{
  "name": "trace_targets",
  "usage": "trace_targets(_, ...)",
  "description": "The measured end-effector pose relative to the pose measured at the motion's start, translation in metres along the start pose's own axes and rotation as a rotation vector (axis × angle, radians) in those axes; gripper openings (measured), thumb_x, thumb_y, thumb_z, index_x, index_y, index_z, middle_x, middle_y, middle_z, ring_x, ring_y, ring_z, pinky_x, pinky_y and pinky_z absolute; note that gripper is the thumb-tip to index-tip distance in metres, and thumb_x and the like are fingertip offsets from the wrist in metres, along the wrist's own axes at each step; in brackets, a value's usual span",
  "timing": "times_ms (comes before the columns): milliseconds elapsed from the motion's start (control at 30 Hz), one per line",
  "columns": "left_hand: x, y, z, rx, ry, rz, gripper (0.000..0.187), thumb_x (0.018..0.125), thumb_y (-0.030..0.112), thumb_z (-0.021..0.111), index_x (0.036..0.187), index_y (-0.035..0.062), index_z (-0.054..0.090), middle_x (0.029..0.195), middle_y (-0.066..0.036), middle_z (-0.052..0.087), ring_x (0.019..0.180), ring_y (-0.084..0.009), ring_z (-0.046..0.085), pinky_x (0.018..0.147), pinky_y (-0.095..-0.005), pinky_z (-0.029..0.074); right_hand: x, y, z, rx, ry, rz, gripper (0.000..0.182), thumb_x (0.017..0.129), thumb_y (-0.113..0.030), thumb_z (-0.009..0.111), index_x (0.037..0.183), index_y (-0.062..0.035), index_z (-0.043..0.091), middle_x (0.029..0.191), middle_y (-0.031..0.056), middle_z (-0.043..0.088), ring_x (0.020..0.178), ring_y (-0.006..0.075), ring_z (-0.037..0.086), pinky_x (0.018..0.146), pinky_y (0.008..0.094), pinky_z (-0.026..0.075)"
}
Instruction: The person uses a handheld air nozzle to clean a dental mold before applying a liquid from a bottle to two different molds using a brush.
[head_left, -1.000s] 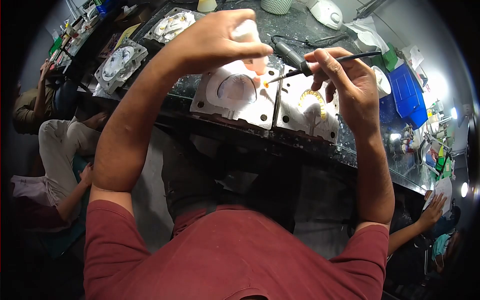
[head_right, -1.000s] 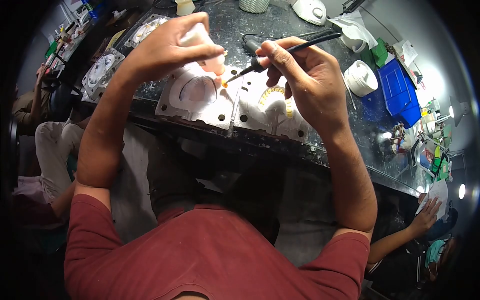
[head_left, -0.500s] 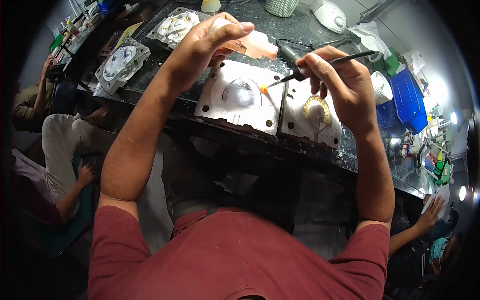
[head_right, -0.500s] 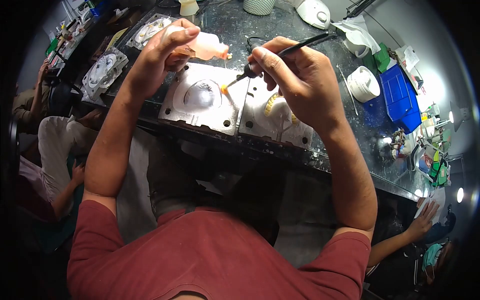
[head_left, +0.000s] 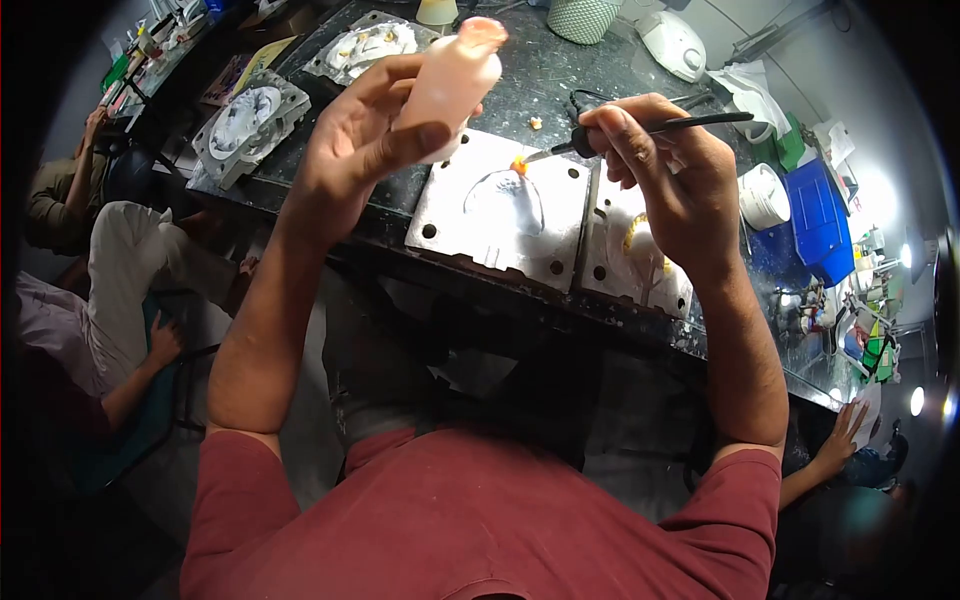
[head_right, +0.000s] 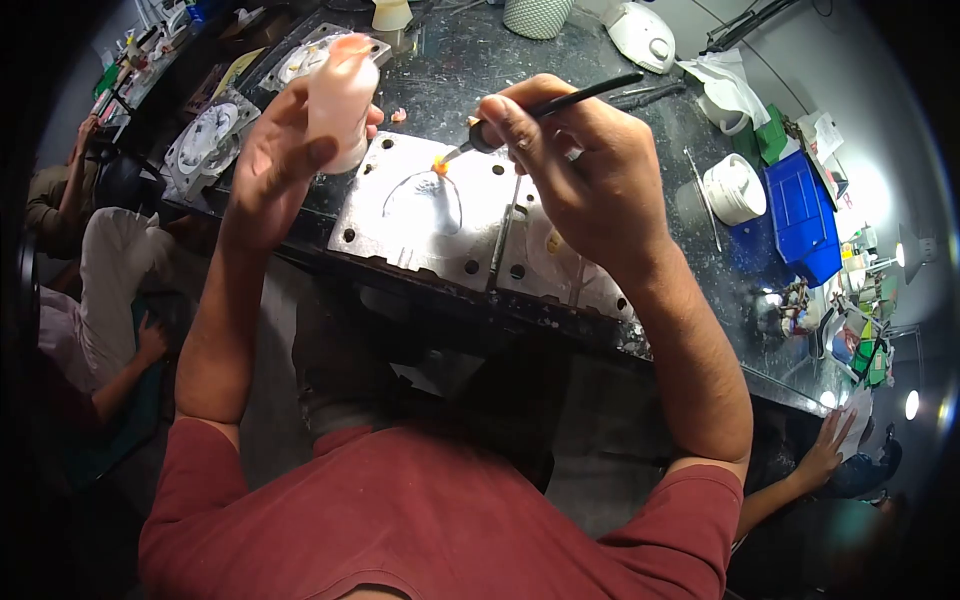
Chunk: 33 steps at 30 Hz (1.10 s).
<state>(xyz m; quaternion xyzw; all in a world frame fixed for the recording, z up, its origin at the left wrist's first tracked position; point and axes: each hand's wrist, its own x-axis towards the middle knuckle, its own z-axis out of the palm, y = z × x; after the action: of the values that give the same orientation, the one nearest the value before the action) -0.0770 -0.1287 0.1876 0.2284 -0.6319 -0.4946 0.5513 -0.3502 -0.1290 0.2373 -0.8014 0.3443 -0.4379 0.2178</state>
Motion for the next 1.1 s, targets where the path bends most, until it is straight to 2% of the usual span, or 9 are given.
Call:
trace_targets(133,-0.014,0.006,-0.001,0.110,0.068,0.011,0.058,0.089,0.016,0.070,0.138,-0.0001,0.043,0.125,-0.023,0.064,0.122,-0.0250,0.059,0.106,-0.0397,0.044,0.004,0.000,0.012,0.076,-0.061,0.003,0.018,0.099,-0.017,0.066,0.097,-0.0007,0.073,0.080,0.0020,0.072,0.066,0.0067,0.063,0.061,0.0223,0.050)
trace_targets(200,-0.018,0.003,-0.005,0.175,0.144,0.123,0.052,0.087,0.010,0.075,0.133,0.0025,0.051,0.121,-0.015,0.066,0.116,-0.0203,0.062,0.102,-0.0368,0.048,0.007,-0.006,0.011,0.098,-0.105,0.045,0.019,0.099,-0.017,0.065,0.096,-0.0003,0.073,0.080,0.0020,0.072,0.067,0.0068,0.063,0.061,0.0227,0.051)
trace_targets(333,-0.027,-0.009,-0.027,0.465,0.201,0.150,0.049,0.085,0.011,0.079,0.128,0.0032,0.057,0.113,-0.007,0.067,0.107,-0.0141,0.061,0.095,-0.0309,0.045,0.008,-0.015,0.016,0.167,-0.221,0.079,0.017,0.099,-0.014,0.065,0.097,0.0012,0.072,0.081,0.0037,0.072,0.070,0.0079,0.064,0.063,0.0242,0.052)
trace_targets(467,-0.032,-0.021,-0.030,0.369,0.231,0.059,0.045,0.085,0.012,0.079,0.124,0.0032,0.060,0.110,-0.004,0.067,0.102,-0.0124,0.059,0.091,-0.0288,0.044,0.009,-0.013,0.021,0.050,-0.110,0.056,0.014,0.096,-0.013,0.069,0.097,0.0010,0.072,0.082,0.0043,0.073,0.072,0.0083,0.065,0.063,0.0247,0.052)
trace_targets(533,-0.032,-0.023,-0.031,0.372,0.242,0.063,0.044,0.085,0.011,0.077,0.125,0.0039,0.060,0.106,-0.003,0.067,0.100,-0.0121,0.060,0.091,-0.0285,0.045,0.007,-0.022,0.024,0.281,-0.264,0.089,0.015,0.096,-0.014,0.069,0.097,0.0014,0.072,0.083,0.0044,0.073,0.073,0.0086,0.065,0.063,0.0243,0.052)
trace_targets(600,-0.032,-0.022,-0.031,0.374,0.249,0.008,0.044,0.085,0.011,0.077,0.125,0.0046,0.060,0.105,-0.003,0.067,0.098,-0.0122,0.060,0.090,-0.0288,0.046,0.010,-0.014,0.021,0.147,-0.152,0.024,0.016,0.095,-0.014,0.070,0.098,0.0012,0.072,0.085,0.0053,0.073,0.071,0.0094,0.064,0.062,0.0241,0.051)
trace_targets(733,-0.032,-0.027,-0.034,0.524,0.251,-0.029,0.046,0.083,0.011,0.077,0.125,0.0062,0.060,0.102,-0.004,0.070,0.096,-0.0134,0.063,0.090,-0.0298,0.047,0.011,-0.026,0.019,0.227,-0.346,0.119,0.027,0.099,-0.018,0.064,0.104,0.0082,0.069,0.091,0.0139,0.071,0.073,0.0138,0.065,0.063,0.0254,0.054)
trace_targets(900,-0.030,-0.020,-0.028,0.607,0.197,-0.055,0.045,0.082,0.010,0.077,0.124,0.0056,0.060,0.106,-0.007,0.071,0.101,-0.0154,0.065,0.093,-0.0306,0.048,0.026,-0.008,-0.004,-0.019,-0.125,0.049,0.024,0.103,-0.018,0.059,0.099,0.0024,0.071,0.081,0.0037,0.069,0.067,0.0065,0.058,0.059,0.0219,0.047)
trace_targets(1100,-0.030,-0.020,-0.025,0.599,0.211,-0.068,0.047,0.082,0.007,0.076,0.126,0.0052,0.060,0.108,-0.008,0.071,0.103,-0.0159,0.066,0.094,-0.0310,0.048,0.017,-0.016,-0.027,0.004,-0.235,0.124,0.023,0.102,-0.017,0.060,0.097,0.0019,0.072,0.076,0.0034,0.068,0.066,0.0062,0.058,0.059,0.0222,0.047)
